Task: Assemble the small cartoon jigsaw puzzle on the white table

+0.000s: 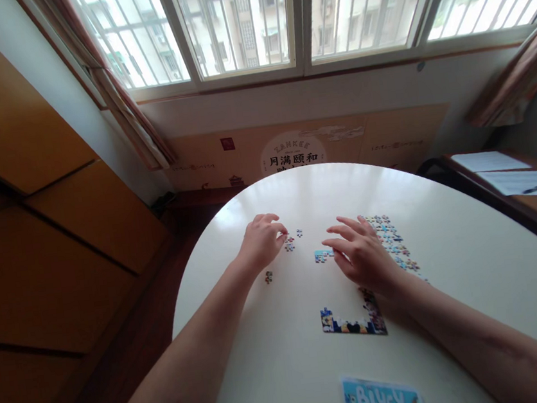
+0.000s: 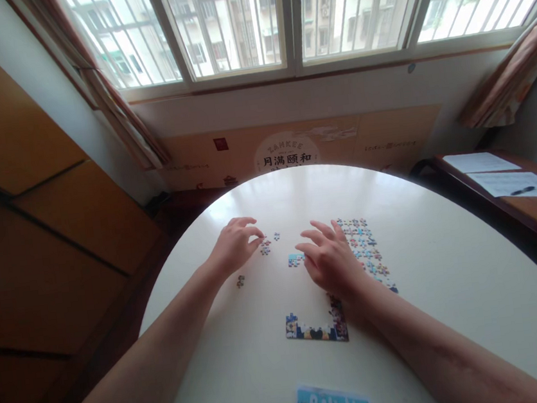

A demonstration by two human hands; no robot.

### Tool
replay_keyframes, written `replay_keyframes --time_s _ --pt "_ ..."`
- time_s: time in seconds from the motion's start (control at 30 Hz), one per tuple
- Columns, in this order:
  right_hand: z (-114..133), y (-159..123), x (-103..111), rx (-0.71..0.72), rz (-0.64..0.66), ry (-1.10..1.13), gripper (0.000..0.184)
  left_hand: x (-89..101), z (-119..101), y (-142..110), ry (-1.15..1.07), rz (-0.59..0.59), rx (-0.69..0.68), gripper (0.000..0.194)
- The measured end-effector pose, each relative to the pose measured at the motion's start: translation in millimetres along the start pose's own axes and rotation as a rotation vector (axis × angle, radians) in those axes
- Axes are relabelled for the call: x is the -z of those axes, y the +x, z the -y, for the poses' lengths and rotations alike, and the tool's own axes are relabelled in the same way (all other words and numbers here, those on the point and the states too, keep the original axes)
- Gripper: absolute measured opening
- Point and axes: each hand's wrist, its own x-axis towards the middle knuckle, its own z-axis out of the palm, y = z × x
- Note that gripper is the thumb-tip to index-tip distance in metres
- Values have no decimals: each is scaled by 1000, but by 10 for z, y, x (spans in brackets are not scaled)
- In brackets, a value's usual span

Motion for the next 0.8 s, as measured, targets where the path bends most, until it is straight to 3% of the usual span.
replay_keyframes --time_s 0.2,0.5,0.67,0.8 --pt "-13 -3 12 24 -22 26 30 172 -61 -50 -32 131 14 14" --pt "-16 6 17 65 -44 51 27 206 -110 -68 -83 261 -19 14" --pt "-41 6 11 122 -65 114 24 274 -96 -76 -143 350 -109 12" --pt "-52 7 5 138 -84 134 25 266 -62 -72 -159 334 -183 24"
